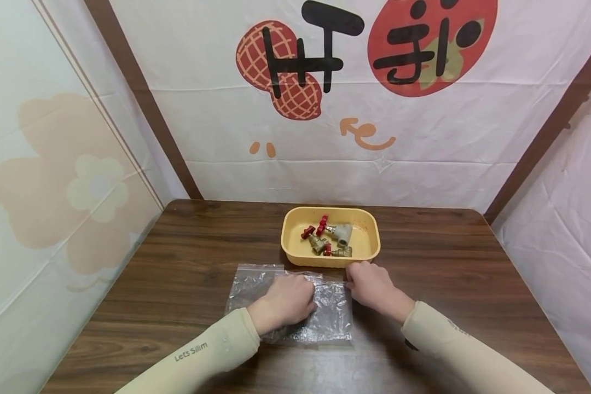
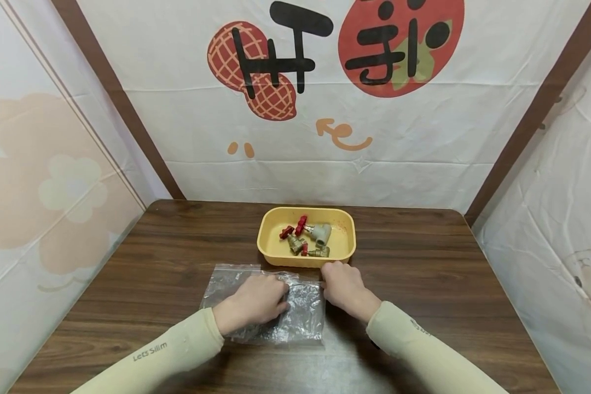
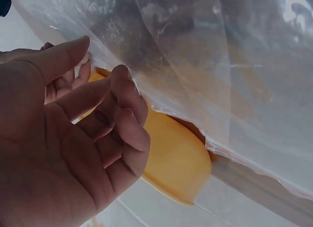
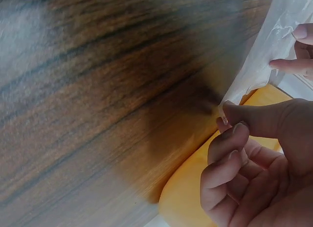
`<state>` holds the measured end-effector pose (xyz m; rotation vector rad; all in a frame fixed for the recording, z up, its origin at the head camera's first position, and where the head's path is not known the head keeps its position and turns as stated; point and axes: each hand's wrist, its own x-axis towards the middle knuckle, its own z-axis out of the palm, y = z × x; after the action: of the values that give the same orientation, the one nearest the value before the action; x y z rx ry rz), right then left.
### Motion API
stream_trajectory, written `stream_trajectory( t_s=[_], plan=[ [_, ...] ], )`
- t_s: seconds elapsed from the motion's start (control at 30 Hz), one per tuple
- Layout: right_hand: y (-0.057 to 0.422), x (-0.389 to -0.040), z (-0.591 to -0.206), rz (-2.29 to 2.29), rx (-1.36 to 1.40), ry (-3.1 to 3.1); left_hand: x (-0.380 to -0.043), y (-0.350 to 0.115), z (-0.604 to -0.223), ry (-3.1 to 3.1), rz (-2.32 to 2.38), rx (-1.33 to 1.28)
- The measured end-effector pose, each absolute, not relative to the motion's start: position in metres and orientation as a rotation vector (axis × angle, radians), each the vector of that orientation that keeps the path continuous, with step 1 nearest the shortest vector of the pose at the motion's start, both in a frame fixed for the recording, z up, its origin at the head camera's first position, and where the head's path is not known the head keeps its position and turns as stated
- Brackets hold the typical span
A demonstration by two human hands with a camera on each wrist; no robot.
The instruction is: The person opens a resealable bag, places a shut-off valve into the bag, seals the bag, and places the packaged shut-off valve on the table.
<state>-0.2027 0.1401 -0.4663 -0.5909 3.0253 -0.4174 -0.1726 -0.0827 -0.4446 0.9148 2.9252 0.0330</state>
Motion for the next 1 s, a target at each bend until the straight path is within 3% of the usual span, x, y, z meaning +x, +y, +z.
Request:
stream_trajectory(
  t_s=[0.3, 0.5, 0.77, 1.0],
  plan=[
    [0.146, -0.201, -0.456, -0.523, -0.565, 2.936, -0.175, -0.084, -0.444, 2.922, 0.117, 0.919],
    [0.159, -0.200, -0.429, -0.710, -0.580, 2.791, -0.178, -0.088, -0.435, 2.974, 0.310, 0.933],
    [0.168, -0.194, -0.388, -0.927, -0.739, 2.747, -0.178, -0.083, -0.413, 2.783, 0.928, 0.877],
    [0.159, -0.173, -0.377, -1.072, -0.774, 2.810, -0.167, -0.070, -0.393, 2.380, 1.413, 0.619]
  ],
)
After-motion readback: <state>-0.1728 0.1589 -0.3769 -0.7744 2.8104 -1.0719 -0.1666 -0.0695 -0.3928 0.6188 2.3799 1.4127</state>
